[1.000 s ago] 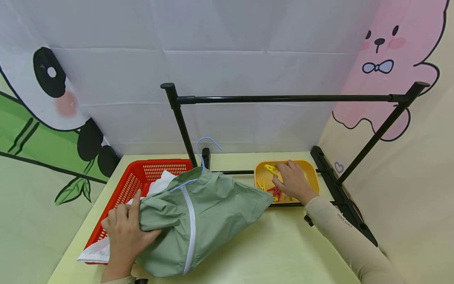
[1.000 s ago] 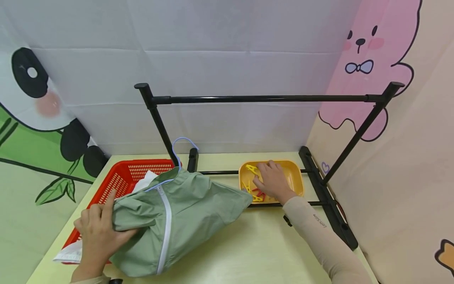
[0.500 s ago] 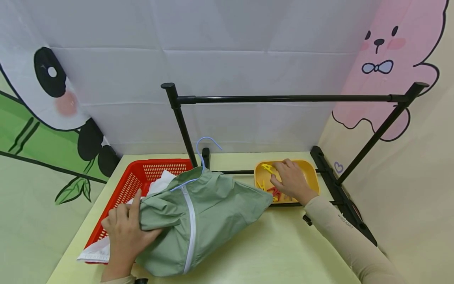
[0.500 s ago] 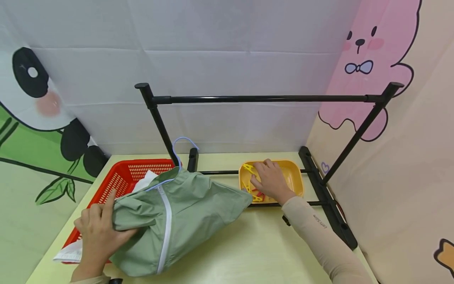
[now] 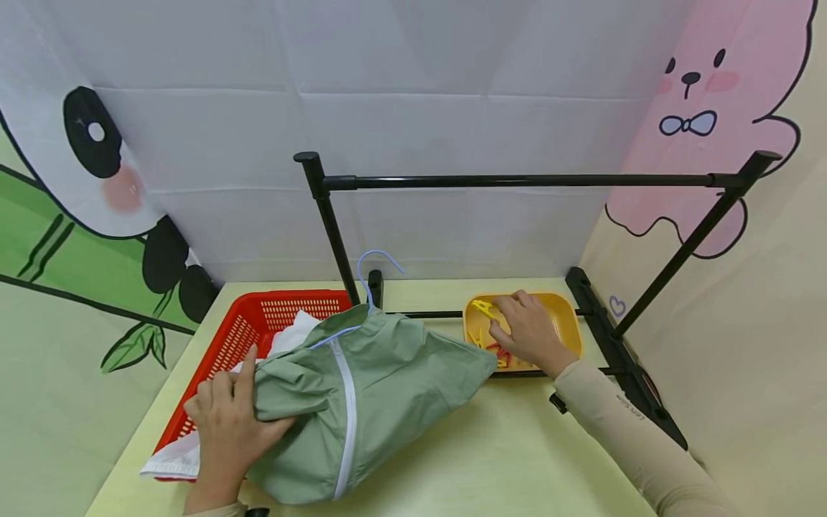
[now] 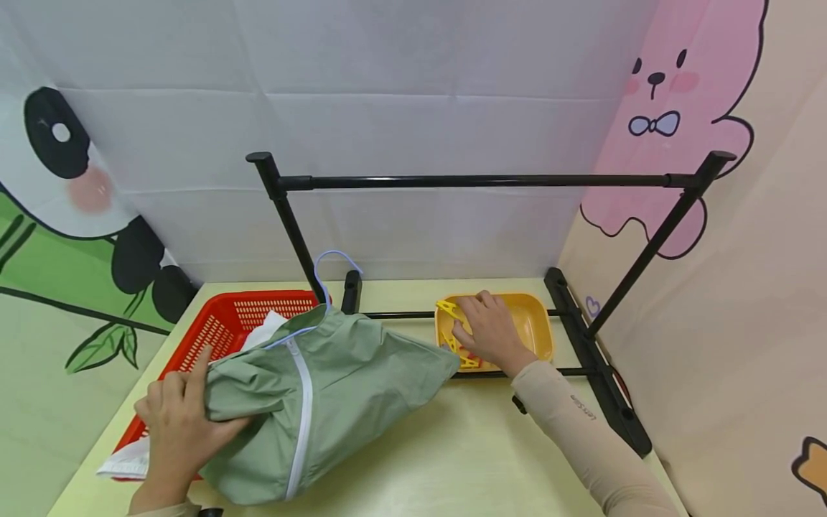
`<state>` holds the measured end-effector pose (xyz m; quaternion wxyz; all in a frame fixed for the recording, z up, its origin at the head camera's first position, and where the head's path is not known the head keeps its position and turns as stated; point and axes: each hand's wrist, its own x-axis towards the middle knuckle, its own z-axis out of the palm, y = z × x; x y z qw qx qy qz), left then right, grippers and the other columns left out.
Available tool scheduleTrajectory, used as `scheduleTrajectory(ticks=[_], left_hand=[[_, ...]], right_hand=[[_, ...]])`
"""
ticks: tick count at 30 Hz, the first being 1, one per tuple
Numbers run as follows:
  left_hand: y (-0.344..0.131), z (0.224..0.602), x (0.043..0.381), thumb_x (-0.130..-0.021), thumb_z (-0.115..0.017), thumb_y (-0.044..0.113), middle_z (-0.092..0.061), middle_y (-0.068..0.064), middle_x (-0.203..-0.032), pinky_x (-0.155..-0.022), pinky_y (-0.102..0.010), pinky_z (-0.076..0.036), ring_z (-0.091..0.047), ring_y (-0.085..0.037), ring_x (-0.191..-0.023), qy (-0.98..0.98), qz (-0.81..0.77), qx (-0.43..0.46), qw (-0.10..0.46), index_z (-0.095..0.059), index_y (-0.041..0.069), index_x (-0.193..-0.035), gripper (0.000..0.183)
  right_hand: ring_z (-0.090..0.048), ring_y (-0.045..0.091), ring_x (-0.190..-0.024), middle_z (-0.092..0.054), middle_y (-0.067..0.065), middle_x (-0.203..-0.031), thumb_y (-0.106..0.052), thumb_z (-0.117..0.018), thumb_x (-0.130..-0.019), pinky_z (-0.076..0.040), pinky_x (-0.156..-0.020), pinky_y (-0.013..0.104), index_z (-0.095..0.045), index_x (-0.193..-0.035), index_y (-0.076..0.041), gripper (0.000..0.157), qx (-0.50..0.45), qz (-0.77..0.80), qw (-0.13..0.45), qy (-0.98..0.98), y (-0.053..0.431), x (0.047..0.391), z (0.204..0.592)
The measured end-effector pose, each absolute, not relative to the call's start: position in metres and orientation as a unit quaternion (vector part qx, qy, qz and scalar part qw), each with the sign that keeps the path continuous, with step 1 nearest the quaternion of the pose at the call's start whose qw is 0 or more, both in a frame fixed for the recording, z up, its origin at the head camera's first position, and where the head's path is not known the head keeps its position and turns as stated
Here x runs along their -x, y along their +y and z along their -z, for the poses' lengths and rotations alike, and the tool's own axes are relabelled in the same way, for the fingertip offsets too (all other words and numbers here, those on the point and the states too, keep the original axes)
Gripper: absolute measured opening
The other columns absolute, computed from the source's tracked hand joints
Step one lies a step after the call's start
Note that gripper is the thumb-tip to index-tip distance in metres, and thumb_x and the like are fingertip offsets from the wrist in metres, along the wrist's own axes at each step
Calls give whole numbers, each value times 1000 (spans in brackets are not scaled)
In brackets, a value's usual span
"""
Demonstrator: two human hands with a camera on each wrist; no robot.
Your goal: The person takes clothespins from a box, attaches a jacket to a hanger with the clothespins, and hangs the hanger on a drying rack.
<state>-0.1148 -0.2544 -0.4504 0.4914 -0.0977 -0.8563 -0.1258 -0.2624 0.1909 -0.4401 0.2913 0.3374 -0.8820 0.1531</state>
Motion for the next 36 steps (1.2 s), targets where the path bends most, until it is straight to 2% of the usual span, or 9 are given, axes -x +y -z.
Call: scheduleTrajectory(ticks=[20, 28, 36], left_hand=[[-254, 450, 117, -83, -43, 77, -44, -24, -84, -59, -52, -18, -35, -43, -69, -857, 129, 99, 489, -53, 4, -139, 93], [-253, 450, 117, -82, -43, 78, -44, -23, -83, -60, -53, -20, -35, -43, -69, -857, 130, 102, 489, -54, 4, -138, 94], [-253, 450, 117, -82, -43, 77, -44, -23, -83, -59, -53, -20, -35, -43, -69, -857, 128, 102, 489, -54, 3, -137, 93]], right_hand=[[-55, 32, -78, -69, 14, -90, -24, -52, -88, -47, -71, 47, -67, -102, 3, 34, -410, -156, 387, -811, 183, 261, 429], [-54, 31, -75, -67, 13, -86, -22, -52, -89, -47, -69, 47, -67, -101, 3, 32, -430, -161, 404, -791, 180, 259, 428], [-53, 30, -73, -66, 13, -85, -28, -44, -97, -47, -69, 46, -67, -100, 3, 38, -439, -154, 416, -782, 176, 255, 424]])
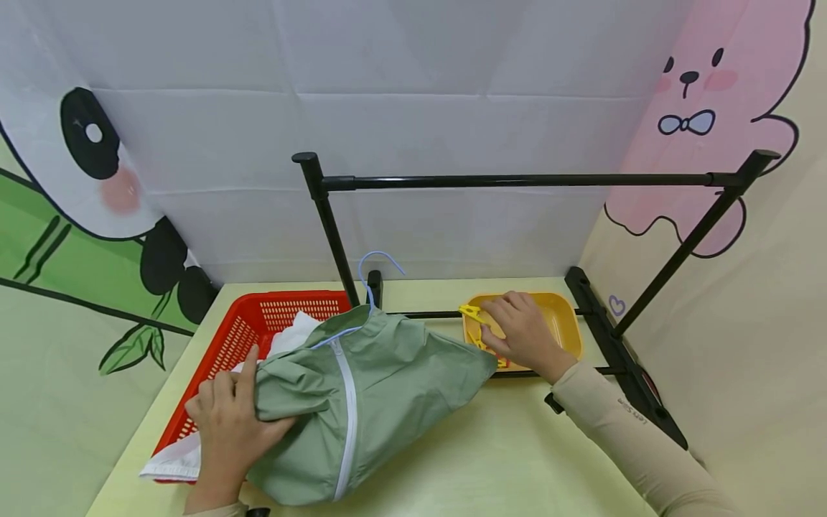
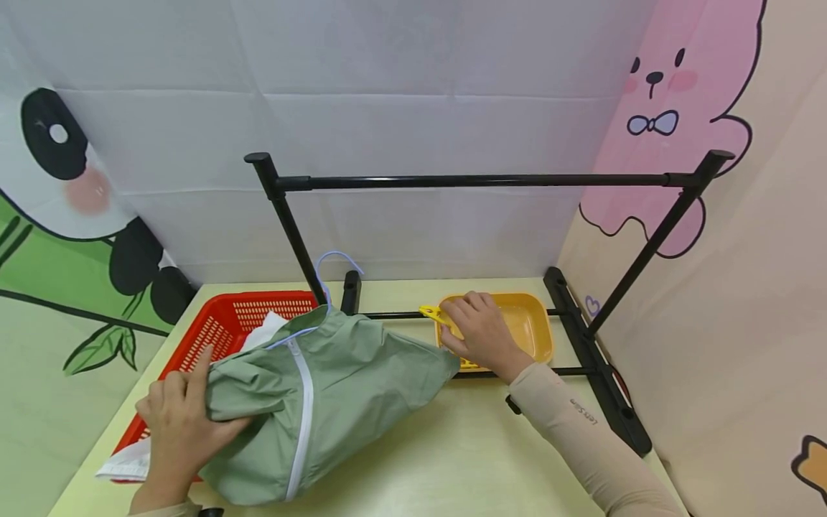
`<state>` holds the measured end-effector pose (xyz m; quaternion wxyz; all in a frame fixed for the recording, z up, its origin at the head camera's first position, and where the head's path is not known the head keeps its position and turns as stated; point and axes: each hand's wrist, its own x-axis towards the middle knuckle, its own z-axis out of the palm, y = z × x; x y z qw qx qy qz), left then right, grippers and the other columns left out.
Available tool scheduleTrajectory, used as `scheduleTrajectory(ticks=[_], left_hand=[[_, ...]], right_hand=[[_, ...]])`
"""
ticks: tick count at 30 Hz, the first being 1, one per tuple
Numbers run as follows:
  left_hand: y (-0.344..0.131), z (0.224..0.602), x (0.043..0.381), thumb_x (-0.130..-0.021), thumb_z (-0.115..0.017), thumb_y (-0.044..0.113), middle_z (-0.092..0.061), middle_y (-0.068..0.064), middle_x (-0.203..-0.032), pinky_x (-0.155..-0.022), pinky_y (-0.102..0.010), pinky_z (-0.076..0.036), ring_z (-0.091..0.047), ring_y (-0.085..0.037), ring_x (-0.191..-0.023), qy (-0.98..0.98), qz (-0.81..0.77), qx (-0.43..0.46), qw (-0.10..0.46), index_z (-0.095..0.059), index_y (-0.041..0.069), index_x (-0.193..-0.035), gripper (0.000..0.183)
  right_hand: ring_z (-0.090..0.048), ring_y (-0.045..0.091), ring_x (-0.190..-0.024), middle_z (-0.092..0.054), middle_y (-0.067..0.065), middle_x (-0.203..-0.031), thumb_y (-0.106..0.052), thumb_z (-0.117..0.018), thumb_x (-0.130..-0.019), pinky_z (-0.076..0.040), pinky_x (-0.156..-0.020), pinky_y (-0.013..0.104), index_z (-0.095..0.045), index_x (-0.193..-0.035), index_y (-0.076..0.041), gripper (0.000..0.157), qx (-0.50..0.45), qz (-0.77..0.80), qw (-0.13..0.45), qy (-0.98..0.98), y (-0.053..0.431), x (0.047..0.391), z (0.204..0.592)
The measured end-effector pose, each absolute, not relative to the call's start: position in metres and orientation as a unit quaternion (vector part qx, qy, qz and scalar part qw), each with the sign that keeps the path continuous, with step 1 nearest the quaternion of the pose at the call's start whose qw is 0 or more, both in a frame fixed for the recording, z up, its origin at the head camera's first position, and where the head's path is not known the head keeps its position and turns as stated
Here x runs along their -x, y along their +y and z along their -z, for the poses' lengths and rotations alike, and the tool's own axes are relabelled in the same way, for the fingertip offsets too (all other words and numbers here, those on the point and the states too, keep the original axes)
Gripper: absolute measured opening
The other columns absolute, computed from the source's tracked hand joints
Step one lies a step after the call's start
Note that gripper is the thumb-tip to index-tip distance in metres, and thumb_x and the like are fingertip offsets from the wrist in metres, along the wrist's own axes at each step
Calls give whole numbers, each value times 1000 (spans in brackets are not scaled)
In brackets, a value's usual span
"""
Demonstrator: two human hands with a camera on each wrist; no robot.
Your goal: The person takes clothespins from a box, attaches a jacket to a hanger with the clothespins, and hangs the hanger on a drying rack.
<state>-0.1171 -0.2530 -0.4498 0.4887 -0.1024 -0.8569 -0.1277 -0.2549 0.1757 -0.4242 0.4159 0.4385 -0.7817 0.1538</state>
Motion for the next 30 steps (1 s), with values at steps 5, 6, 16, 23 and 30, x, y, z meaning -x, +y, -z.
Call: scheduleTrajectory(ticks=[5, 6, 16, 23, 30], left_hand=[[-254, 450, 118, -83, -44, 76, -44, -23, -83, -59, -52, -19, -35, -43, -69, -856, 125, 104, 491, -54, 3, -138, 92], [-254, 450, 118, -83, -44, 76, -44, -23, -83, -59, -52, -19, -35, -43, -69, -856, 125, 104, 491, -54, 3, -138, 92], [-254, 451, 118, -83, -44, 76, -44, -23, -83, -60, -51, -19, -35, -43, -69, -856, 127, 106, 491, -54, 3, -139, 92], [-254, 449, 118, -83, -45, 75, -45, -23, -84, -60, -52, -19, -36, -43, -69, -856, 128, 108, 489, -54, 3, -138, 92], [-253, 449, 117, -83, -43, 77, -45, -23, -84, -60, -53, -19, -36, -43, -69, -858, 130, 106, 485, -54, 3, -139, 93]], right_hand=[[-52, 29, -73, -66, 12, -84, -30, -42, -100, -46, -70, 45, -67, -99, 1, 40, -444, -153, 415, -779, 172, 252, 421], [-52, 29, -73, -66, 12, -84, -30, -42, -100, -46, -70, 45, -67, -99, 1, 40, -447, -153, 417, -777, 172, 251, 420], [-54, 28, -74, -68, 10, -87, -27, -44, -101, -47, -71, 43, -67, -102, 1, 37, -476, -147, 427, -755, 164, 244, 412], [-55, 27, -76, -67, 10, -88, -26, -46, -102, -46, -72, 42, -67, -105, 1, 35, -491, -147, 430, -743, 159, 239, 407], [-56, 26, -76, -67, 9, -88, -28, -43, -104, -46, -72, 40, -67, -109, 1, 38, -503, -138, 423, -741, 153, 235, 402]])
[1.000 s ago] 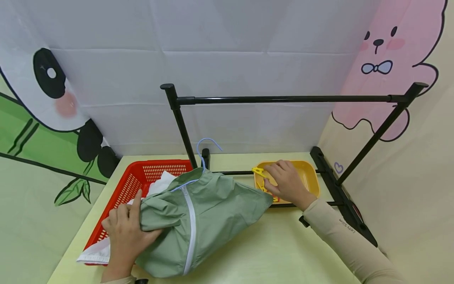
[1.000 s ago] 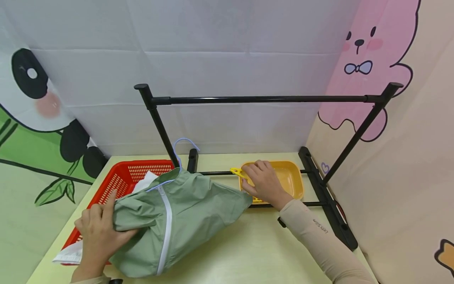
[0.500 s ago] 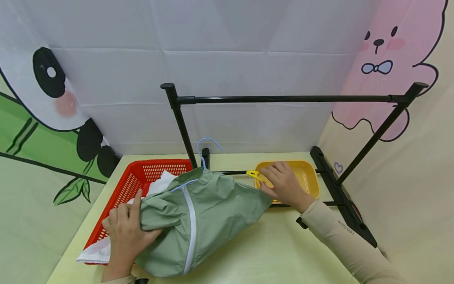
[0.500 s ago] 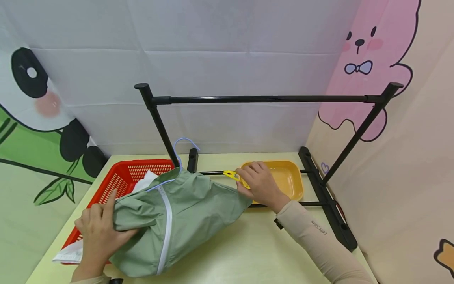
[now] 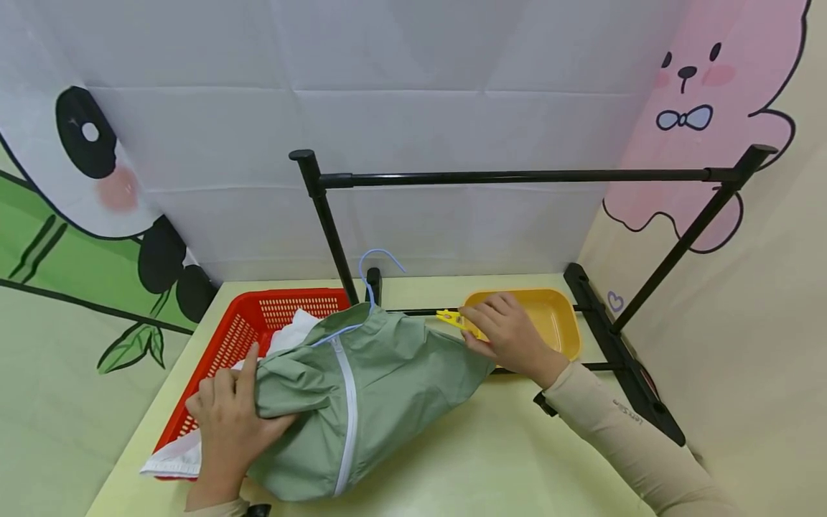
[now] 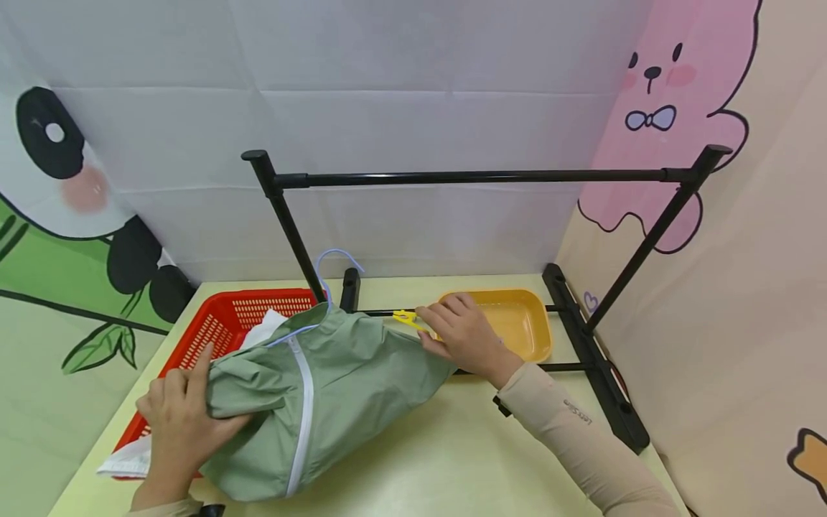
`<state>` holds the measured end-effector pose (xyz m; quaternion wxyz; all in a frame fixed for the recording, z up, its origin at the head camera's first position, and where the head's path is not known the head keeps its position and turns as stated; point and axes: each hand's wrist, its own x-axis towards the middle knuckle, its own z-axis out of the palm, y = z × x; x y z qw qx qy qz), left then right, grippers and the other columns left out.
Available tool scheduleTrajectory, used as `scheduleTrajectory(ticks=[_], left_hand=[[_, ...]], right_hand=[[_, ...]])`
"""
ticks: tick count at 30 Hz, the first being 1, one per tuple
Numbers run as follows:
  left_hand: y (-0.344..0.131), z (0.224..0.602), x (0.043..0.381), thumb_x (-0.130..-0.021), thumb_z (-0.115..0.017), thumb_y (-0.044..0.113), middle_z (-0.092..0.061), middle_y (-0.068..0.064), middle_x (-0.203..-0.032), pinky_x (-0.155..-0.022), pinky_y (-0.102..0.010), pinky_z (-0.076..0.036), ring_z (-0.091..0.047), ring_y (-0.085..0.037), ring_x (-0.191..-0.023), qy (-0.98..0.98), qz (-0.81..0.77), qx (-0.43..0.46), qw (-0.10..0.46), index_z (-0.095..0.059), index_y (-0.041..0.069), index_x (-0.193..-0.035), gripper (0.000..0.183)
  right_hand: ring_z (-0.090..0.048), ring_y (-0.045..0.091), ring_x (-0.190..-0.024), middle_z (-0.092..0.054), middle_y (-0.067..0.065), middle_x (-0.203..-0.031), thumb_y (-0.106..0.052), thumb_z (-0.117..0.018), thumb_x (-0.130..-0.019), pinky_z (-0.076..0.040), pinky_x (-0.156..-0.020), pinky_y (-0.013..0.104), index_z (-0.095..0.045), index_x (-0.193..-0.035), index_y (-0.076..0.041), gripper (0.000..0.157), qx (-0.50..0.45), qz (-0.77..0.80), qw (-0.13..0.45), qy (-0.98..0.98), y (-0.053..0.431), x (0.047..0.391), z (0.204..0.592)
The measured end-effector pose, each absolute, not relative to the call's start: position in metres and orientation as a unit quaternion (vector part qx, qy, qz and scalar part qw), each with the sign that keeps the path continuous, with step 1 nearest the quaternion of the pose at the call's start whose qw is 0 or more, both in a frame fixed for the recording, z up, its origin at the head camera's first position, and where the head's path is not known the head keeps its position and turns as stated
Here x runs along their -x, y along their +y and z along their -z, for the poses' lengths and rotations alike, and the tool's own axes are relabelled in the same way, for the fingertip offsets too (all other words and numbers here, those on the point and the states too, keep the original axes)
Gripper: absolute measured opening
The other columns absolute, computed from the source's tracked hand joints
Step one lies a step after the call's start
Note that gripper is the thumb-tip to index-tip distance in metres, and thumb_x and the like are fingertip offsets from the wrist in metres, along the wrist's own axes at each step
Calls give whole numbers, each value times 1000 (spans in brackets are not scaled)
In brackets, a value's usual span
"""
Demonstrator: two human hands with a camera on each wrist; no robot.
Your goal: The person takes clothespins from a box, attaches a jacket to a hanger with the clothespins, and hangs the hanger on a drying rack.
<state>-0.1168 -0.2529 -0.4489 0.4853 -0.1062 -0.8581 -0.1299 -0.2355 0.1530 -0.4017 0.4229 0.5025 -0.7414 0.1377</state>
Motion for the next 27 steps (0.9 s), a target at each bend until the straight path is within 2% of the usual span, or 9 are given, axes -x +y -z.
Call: scheduleTrajectory(ticks=[13, 20, 27], left_hand=[[-254, 446, 113, -84, -40, 78, -44, -25, -86, -63, -53, -20, -36, -45, -72, -885, 127, 109, 434, -46, 2, -145, 97], [-252, 446, 115, -85, -41, 76, -44, -24, -84, -62, -53, -20, -37, -45, -70, -873, 127, 112, 457, -49, 3, -143, 93], [-252, 446, 114, -84, -41, 77, -44, -24, -84, -61, -53, -21, -36, -44, -70, -873, 125, 109, 459, -50, 2, -142, 94]], right_hand=[[-58, 25, -82, -68, 8, -94, -28, -43, -107, -46, -77, 39, -64, -115, 1, 37, -514, -126, 395, -751, 144, 225, 389], [-61, 27, -86, -69, 7, -97, -25, -50, -105, -47, -81, 40, -64, -117, 0, 31, -520, -116, 391, -751, 140, 224, 386], [-58, 23, -80, -67, 5, -92, -26, -44, -107, -48, -79, 38, -63, -117, 0, 34, -533, -99, 406, -736, 133, 222, 385]])
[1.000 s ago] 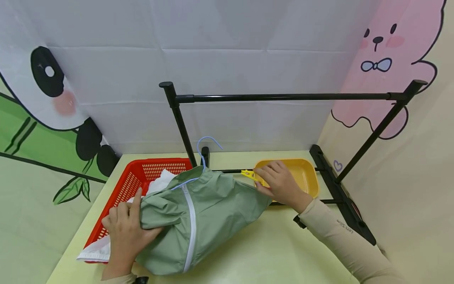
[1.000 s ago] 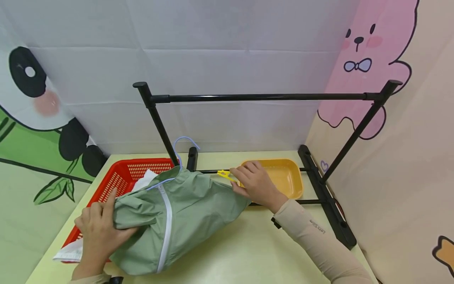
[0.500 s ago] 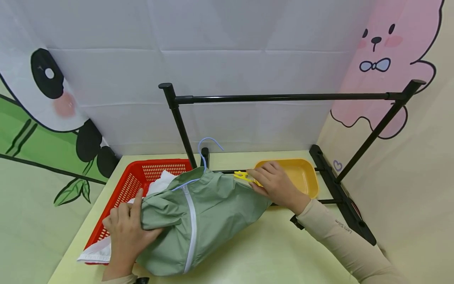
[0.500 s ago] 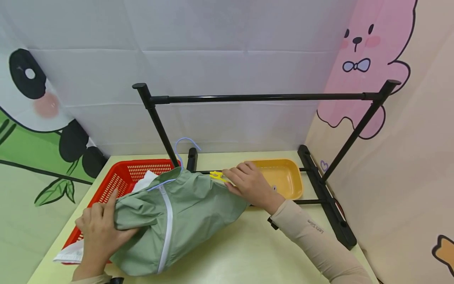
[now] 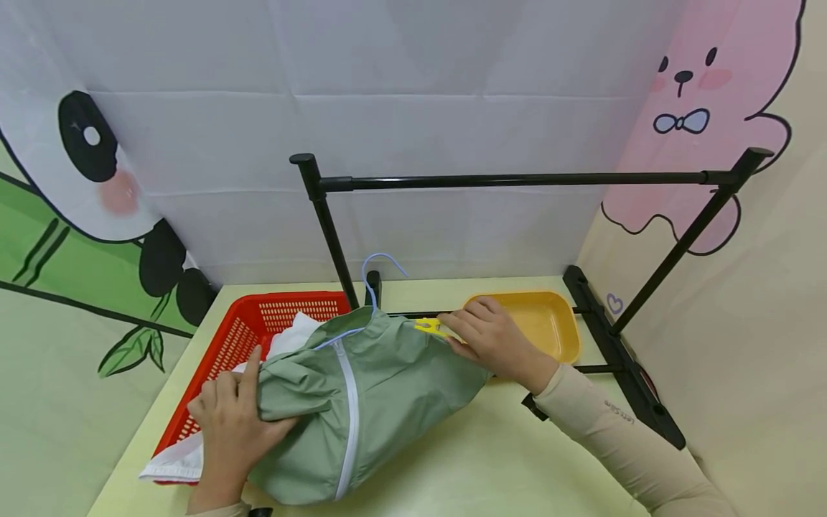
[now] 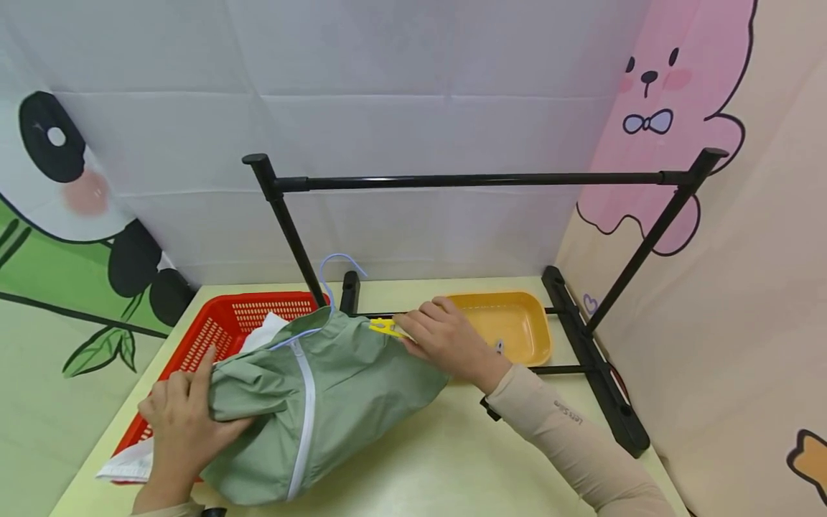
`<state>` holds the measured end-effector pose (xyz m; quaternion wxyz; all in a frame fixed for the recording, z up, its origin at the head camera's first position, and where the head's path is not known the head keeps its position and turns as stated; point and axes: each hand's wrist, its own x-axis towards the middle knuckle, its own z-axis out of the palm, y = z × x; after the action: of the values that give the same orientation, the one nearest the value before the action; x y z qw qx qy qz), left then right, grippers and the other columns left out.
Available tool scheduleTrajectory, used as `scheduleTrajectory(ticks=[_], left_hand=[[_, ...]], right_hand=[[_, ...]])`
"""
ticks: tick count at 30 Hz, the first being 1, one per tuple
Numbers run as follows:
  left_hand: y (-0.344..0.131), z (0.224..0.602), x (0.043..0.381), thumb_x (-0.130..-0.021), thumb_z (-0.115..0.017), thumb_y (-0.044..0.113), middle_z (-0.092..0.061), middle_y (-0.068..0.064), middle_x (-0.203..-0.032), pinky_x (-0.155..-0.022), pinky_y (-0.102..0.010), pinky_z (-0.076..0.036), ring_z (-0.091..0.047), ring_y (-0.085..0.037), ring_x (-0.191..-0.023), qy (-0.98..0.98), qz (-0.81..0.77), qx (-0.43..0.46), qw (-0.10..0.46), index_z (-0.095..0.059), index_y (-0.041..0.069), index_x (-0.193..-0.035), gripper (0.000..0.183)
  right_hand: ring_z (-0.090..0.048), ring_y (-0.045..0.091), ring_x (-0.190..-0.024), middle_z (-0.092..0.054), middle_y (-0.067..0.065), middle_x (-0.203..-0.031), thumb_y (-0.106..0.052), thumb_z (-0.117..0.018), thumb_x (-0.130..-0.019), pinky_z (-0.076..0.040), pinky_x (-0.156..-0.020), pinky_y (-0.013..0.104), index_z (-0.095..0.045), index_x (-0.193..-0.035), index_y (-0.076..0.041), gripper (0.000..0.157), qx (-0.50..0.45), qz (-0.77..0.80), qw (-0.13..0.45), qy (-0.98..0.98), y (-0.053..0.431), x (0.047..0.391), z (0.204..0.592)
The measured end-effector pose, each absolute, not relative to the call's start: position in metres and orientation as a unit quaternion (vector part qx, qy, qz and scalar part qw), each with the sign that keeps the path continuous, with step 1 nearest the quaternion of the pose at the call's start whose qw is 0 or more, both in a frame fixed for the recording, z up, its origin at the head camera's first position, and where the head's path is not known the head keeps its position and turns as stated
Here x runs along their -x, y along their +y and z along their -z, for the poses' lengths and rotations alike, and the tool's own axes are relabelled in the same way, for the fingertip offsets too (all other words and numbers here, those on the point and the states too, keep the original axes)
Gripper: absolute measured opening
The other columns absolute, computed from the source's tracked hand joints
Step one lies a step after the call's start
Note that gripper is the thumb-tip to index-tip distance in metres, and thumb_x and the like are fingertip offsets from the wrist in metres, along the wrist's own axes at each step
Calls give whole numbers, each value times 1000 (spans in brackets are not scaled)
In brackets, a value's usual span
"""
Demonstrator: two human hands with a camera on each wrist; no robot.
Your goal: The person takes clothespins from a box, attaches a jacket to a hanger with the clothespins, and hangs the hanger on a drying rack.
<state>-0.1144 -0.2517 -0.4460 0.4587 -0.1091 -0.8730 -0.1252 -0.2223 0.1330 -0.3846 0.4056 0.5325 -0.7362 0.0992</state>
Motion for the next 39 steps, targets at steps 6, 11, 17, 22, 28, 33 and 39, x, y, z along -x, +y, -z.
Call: scheduleTrajectory(ticks=[6, 11, 17, 22, 28, 33, 39], left_hand=[[-252, 447, 114, -84, -41, 77, -44, -24, -83, -61, -53, -21, -36, -44, -70, -871, 126, 107, 462, -50, 2, -141, 95], [-252, 446, 114, -84, -42, 77, -44, -24, -83, -62, -53, -21, -37, -44, -70, -873, 126, 109, 459, -49, 3, -142, 94], [-252, 447, 114, -84, -41, 77, -44, -24, -83, -62, -53, -20, -37, -45, -70, -875, 127, 109, 455, -49, 3, -142, 95], [-251, 449, 115, -83, -42, 78, -45, -23, -83, -61, -52, -20, -37, -44, -70, -867, 129, 106, 469, -51, 5, -142, 94], [-251, 453, 117, -82, -42, 78, -45, -23, -83, -60, -52, -20, -37, -43, -69, -861, 132, 104, 481, -52, 7, -142, 94], [-250, 453, 117, -82, -41, 79, -46, -23, -83, -61, -53, -20, -37, -44, -70, -860, 133, 104, 482, -52, 7, -142, 94], [-252, 452, 115, -84, -40, 78, -45, -24, -84, -62, -53, -21, -38, -46, -72, -874, 128, 105, 456, -49, 4, -143, 96]], right_hand=[[-57, 22, -79, -69, 4, -94, -27, -44, -107, -47, -79, 37, -64, -116, -1, 34, -536, -99, 405, -734, 126, 217, 382], [-55, 21, -78, -69, 3, -94, -26, -44, -106, -46, -76, 36, -62, -117, -2, 32, -545, -106, 401, -729, 119, 213, 379], [-55, 20, -77, -69, 2, -92, -24, -44, -106, -47, -76, 35, -63, -116, -2, 31, -555, -99, 404, -720, 112, 211, 378], [-56, 19, -77, -69, 1, -92, -24, -44, -106, -47, -77, 35, -64, -115, -2, 31, -563, -91, 404, -716, 109, 210, 378], [-58, 18, -81, -69, 0, -92, -22, -53, -102, -48, -79, 34, -65, -113, -3, 25, -572, -68, 415, -704, 103, 208, 377], [-56, 17, -79, -67, -2, -91, -19, -70, -91, -47, -78, 34, -64, -111, -4, 27, -579, -59, 420, -697, 96, 208, 377], [-54, 15, -77, -67, -4, -90, -23, -48, -104, -47, -79, 34, -64, -111, -6, 24, -573, -47, 416, -705, 88, 205, 376]])
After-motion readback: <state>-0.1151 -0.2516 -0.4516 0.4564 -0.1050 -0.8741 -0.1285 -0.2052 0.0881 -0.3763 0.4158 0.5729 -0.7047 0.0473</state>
